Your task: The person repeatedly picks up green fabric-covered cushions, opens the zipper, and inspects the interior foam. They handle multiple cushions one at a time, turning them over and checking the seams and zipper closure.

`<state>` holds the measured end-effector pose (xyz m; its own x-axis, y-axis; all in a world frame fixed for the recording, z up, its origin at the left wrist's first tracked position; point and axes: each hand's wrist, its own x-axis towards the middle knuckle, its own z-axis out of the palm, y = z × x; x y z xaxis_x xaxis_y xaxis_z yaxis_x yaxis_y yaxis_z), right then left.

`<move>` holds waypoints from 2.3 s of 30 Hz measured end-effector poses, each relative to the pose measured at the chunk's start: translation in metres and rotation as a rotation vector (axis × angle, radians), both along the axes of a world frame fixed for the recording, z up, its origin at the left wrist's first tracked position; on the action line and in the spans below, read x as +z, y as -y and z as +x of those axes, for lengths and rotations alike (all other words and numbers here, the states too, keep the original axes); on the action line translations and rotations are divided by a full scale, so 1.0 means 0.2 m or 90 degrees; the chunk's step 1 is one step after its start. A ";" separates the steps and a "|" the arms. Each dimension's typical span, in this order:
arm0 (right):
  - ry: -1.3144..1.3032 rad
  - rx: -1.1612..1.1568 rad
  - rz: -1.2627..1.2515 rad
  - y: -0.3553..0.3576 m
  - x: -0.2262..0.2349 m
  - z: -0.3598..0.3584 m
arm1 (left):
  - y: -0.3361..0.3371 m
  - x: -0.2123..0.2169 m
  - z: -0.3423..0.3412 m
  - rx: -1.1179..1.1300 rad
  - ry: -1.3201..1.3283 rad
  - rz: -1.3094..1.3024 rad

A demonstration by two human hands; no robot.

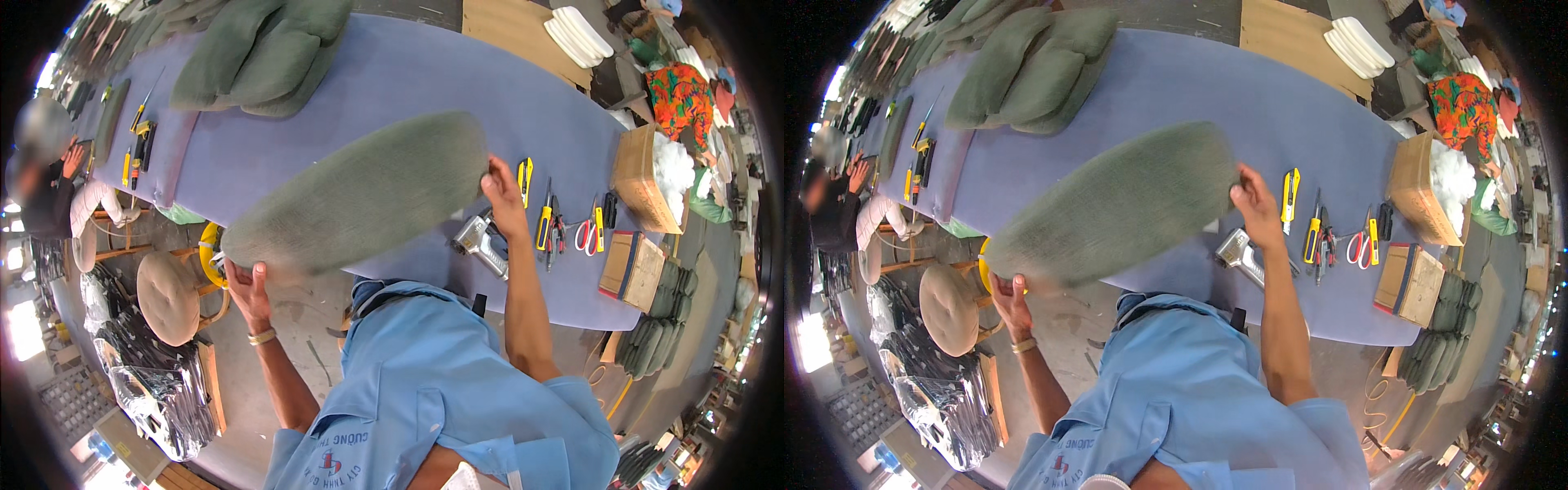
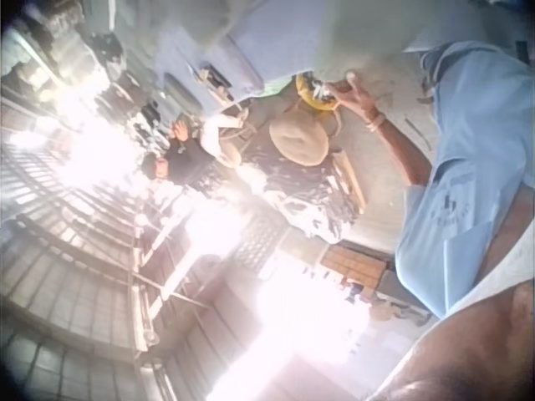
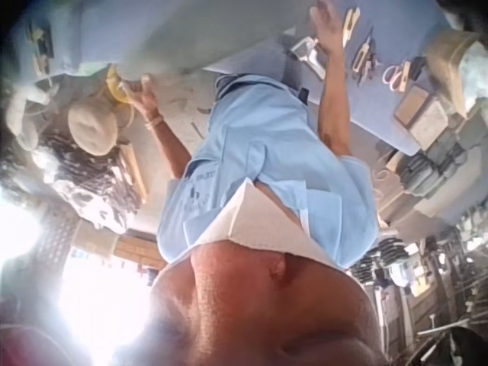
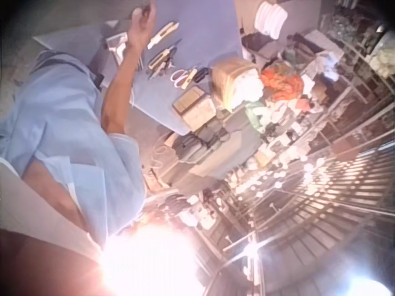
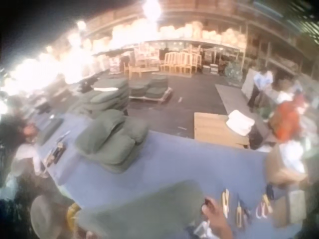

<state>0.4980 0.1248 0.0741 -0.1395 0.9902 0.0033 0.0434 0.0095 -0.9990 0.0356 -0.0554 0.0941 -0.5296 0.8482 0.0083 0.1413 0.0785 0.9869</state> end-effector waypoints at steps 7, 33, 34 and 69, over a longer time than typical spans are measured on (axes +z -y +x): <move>0.127 -0.090 0.015 -0.28 0.02 -0.15 | -0.20 0.05 0.02 -0.202 -0.167 -0.151; 0.138 -0.260 -0.005 -0.37 -0.02 -0.35 | -0.69 0.45 1.40 -0.532 -0.299 0.316; 0.126 -0.267 -0.004 -0.36 -0.02 -0.34 | -0.72 0.44 1.34 -0.490 -0.345 0.295; 0.104 0.123 0.183 -0.14 0.22 -0.36 | -0.55 0.23 0.73 -0.280 -0.728 -0.053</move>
